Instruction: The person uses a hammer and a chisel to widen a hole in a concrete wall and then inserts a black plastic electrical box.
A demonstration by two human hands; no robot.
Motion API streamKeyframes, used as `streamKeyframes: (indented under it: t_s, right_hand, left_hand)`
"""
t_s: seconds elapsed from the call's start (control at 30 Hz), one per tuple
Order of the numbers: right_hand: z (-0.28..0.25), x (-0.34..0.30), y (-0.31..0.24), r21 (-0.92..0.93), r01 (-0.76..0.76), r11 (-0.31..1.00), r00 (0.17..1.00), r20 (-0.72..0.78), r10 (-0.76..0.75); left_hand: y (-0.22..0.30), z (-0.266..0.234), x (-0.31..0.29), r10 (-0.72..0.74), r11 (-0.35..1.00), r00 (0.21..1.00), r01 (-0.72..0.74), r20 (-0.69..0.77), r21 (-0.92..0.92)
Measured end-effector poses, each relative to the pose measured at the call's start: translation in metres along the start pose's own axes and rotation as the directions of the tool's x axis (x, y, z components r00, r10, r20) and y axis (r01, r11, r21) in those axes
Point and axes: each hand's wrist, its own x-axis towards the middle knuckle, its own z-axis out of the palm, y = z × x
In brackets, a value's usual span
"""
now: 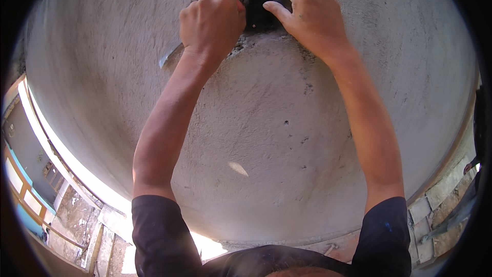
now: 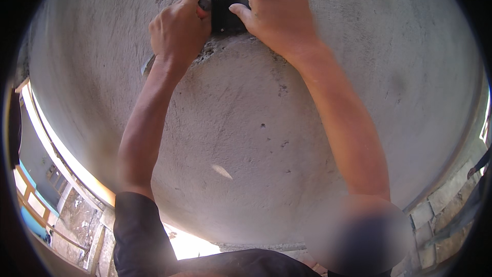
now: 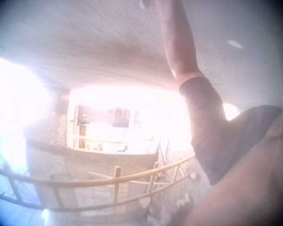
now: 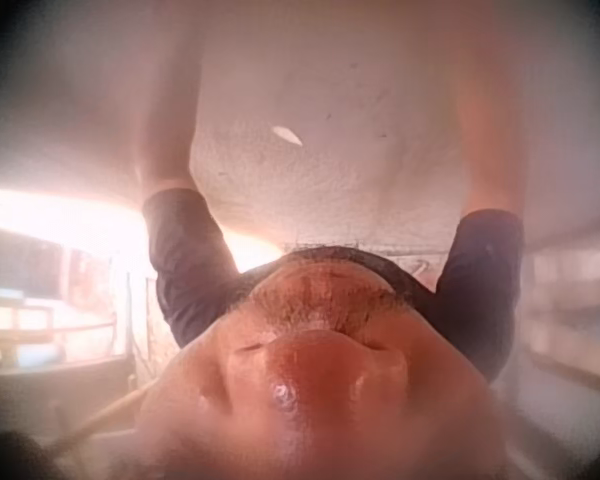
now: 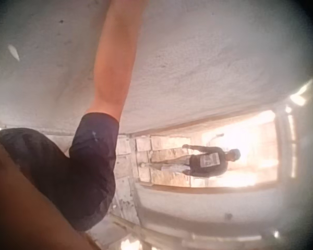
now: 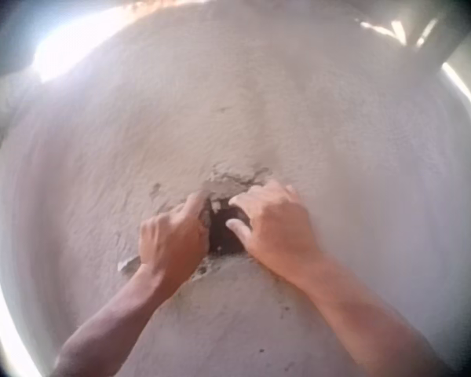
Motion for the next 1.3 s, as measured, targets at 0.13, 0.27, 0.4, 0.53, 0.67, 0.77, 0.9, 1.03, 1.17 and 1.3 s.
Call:
streamKeyframes:
  t_s: [0.13, 0.27, 0.4, 0.53, 0.67, 0.77, 0.9, 1.03, 1.17, 1.3]
  right_hand:
    - [0.001, 0.020, -0.018, 0.059, -0.048, 0.997, 0.998, -0.046, 0.051]
    - [0.009, 0.023, -0.017, 0.011, -0.075, 0.997, 0.992, -0.104, 0.076]
    - [0.018, 0.017, -0.013, 0.068, -0.040, 0.997, 0.979, -0.198, 0.053]
    - [0.020, 0.016, -0.011, 0.073, -0.002, 0.997, 0.968, -0.252, 0.020]
    - [0.023, 0.016, -0.010, 0.127, -0.029, 0.991, 0.968, -0.245, 0.060]
    - [0.026, 0.012, -0.007, 0.144, -0.012, 0.989, 0.964, -0.260, 0.050]
    - [0.022, 0.017, -0.007, 0.209, -0.037, 0.977, 0.963, -0.254, 0.090]
    - [0.017, 0.012, -0.009, 0.178, -0.002, 0.984, 0.981, -0.192, 0.037]
    - [0.011, 0.013, -0.013, 0.134, -0.013, 0.991, 0.994, -0.107, 0.028]
    - [0.011, 0.009, -0.007, 0.068, 0.031, 0.997, 0.997, -0.076, -0.026]
  left_hand:
    - [0.002, -0.001, -0.003, -0.046, 0.999, 0.999, 0.046, 0.025, 0.012]
    - [0.002, 0.001, 0.005, -0.070, 0.997, 0.997, 0.071, 0.039, -0.016]
    - [0.003, 0.001, 0.006, -0.094, 0.995, 0.995, 0.094, 0.013, -0.025]
    - [0.008, 0.006, 0.002, -0.105, 0.994, 0.993, 0.104, -0.049, -0.020]
    - [0.008, 0.010, 0.000, -0.135, 0.989, 0.987, 0.139, -0.087, 0.040]
    - [0.006, 0.010, 0.002, -0.111, 0.991, 0.985, 0.120, -0.132, 0.066]
    - [0.008, 0.006, 0.003, -0.151, 0.982, 0.983, 0.161, -0.102, 0.096]
    - [0.024, -0.011, 0.017, -0.350, 0.937, 0.906, 0.336, 0.239, 0.096]
    - [0.008, 0.003, 0.006, -0.182, 0.983, 0.983, 0.182, -0.002, 0.002]
    - [0.008, 0.004, 0.006, -0.154, 0.988, 0.987, 0.155, -0.034, 0.020]
